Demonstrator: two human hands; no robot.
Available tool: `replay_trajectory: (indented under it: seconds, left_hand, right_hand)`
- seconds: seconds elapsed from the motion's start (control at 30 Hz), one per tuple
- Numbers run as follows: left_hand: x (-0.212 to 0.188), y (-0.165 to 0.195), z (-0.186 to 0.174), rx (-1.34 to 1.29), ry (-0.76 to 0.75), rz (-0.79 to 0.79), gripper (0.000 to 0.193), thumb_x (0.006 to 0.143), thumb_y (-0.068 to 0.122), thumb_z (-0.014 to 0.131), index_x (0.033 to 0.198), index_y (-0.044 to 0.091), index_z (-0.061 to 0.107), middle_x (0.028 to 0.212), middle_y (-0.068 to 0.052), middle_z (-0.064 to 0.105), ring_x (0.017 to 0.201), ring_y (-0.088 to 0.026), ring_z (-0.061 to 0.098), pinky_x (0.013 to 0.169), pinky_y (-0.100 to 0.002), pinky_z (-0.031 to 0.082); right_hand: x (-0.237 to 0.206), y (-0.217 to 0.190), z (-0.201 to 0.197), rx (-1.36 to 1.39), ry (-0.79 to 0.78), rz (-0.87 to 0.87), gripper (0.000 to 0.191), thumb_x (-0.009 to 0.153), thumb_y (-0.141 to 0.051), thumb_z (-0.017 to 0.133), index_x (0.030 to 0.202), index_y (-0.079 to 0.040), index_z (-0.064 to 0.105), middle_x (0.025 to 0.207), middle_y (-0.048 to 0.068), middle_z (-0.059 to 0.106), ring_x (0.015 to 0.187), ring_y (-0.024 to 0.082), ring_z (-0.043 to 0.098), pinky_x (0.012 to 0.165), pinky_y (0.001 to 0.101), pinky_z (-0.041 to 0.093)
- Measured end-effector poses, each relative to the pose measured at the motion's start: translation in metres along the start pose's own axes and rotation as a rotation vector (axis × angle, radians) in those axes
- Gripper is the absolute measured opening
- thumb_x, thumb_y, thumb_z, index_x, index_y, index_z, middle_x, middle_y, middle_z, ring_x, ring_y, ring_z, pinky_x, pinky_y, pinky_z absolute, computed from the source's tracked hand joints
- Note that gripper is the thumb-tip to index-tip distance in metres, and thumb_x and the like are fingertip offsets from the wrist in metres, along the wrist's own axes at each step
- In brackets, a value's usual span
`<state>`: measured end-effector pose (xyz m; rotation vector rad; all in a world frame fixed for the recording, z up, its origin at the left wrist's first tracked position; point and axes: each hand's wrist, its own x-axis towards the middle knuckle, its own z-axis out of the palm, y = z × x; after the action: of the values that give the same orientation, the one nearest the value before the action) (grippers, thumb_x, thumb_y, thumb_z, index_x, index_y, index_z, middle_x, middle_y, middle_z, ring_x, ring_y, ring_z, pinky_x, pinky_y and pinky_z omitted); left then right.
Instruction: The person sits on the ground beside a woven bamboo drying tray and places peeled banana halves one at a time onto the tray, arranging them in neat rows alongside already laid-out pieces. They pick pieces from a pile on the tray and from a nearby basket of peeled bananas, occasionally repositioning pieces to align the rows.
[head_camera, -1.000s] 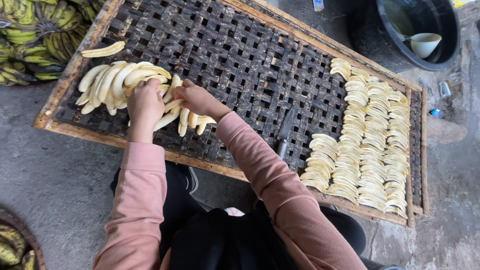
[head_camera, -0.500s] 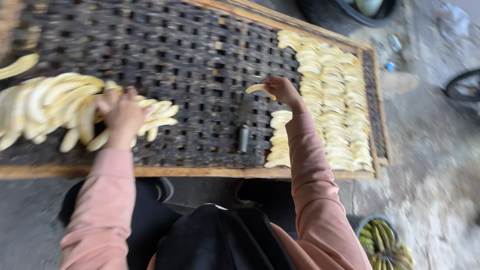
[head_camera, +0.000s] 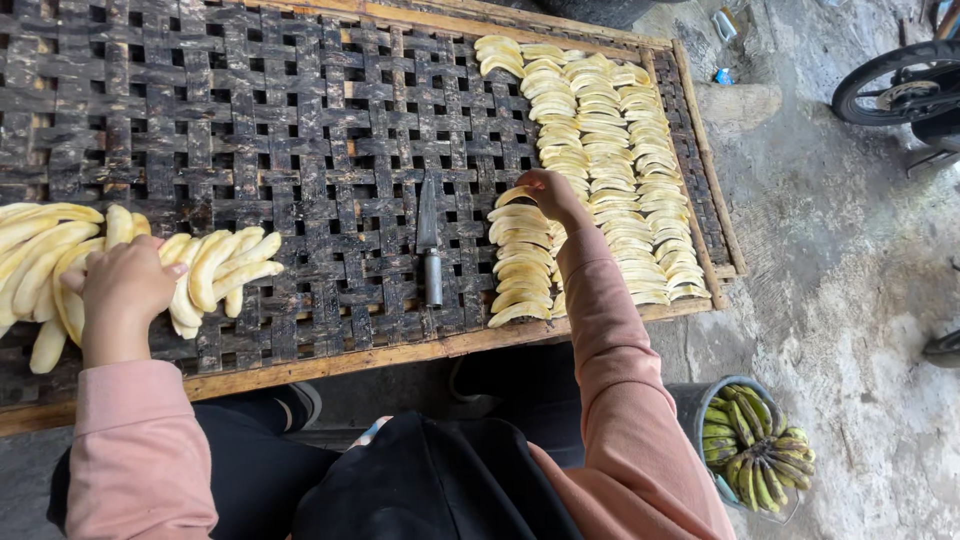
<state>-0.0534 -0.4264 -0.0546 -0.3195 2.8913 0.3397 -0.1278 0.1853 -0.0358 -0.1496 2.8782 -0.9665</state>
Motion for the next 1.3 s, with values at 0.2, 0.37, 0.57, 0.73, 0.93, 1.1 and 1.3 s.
replay_trajectory:
  seconds: [0.2,0.37,0.57,0.73,0.93,1.1,1.3]
  left_hand:
    - [0.008,-0.008,0.008,-0.051,-0.039,-0.017,0.045,0.095,0.030,0.073,0.135,0.012,0.064,0.126,-0.018,0.071,0.118,-0.039,0.065,0.103,-0.061,0.040]
    - [0.014,-0.015,-0.001,-0.362,0.270,0.119,0.042,0.103,0.018,0.066,0.135,-0.007,0.055,0.121,-0.031,0.067,0.111,-0.046,0.062,0.094,-0.053,0.050]
    - [0.008,-0.037,-0.025,-1.968,0.095,-0.013,0.014,0.110,0.018,0.064,0.118,0.006,0.061,0.095,0.000,0.064,0.079,-0.009,0.061,0.069,-0.028,0.053]
    - [0.006,-0.054,-0.032,-2.528,0.072,-0.074,0.012,0.103,0.018,0.071,0.114,0.015,0.067,0.081,0.005,0.059,0.069,-0.008,0.058,0.069,-0.027,0.052]
    - [0.011,-0.051,-0.025,-2.717,0.076,-0.223,0.018,0.102,0.021,0.074,0.094,0.014,0.059,0.073,0.005,0.055,0.066,-0.009,0.058,0.071,-0.029,0.054]
    - [0.007,-0.039,-0.015,-2.706,0.105,-0.279,0.010,0.099,0.020,0.072,0.097,0.016,0.063,0.071,0.006,0.056,0.064,-0.007,0.057,0.069,-0.028,0.053]
    - [-0.021,0.021,0.006,-2.648,0.295,-0.296,0.017,0.103,0.024,0.067,0.101,0.009,0.061,0.085,0.000,0.060,0.077,-0.011,0.060,0.075,-0.031,0.058]
  right_hand:
    - [0.004,-0.007,0.012,-0.337,0.096,-0.081,0.017,0.085,-0.013,0.080,0.102,-0.017,0.081,0.096,0.011,0.069,0.094,0.031,0.065,0.082,0.0424,0.054]
    - [0.007,-0.094,0.057,-0.246,0.122,-0.185,0.029,0.089,-0.013,0.076,0.118,-0.012,0.073,0.108,0.015,0.067,0.103,0.035,0.064,0.090,0.0445,0.051]
    - [0.017,-0.275,0.184,-0.067,-0.295,-0.756,0.061,0.081,0.011,0.055,0.140,-0.003,0.058,0.139,0.016,0.063,0.132,0.031,0.059,0.115,0.0409,0.048]
    - [0.024,-0.377,0.265,-0.301,-0.562,-0.982,0.071,0.076,0.001,0.064,0.144,-0.014,0.051,0.147,0.013,0.050,0.137,0.033,0.046,0.114,0.0576,0.027]
    - [0.047,-0.378,0.274,-0.625,-0.700,-0.886,0.057,0.088,-0.005,0.064,0.143,-0.016,0.056,0.140,0.011,0.054,0.138,0.030,0.049,0.120,0.0479,0.034]
    - [0.059,-0.357,0.265,-0.498,-0.604,-0.993,0.054,0.076,-0.006,0.069,0.128,-0.009,0.060,0.130,0.014,0.063,0.122,0.032,0.059,0.114,0.0508,0.036]
    - [0.085,-0.344,0.226,-0.013,-0.410,-0.591,0.049,0.083,-0.016,0.078,0.126,-0.003,0.058,0.106,0.016,0.075,0.093,0.028,0.075,0.089,0.0390,0.061]
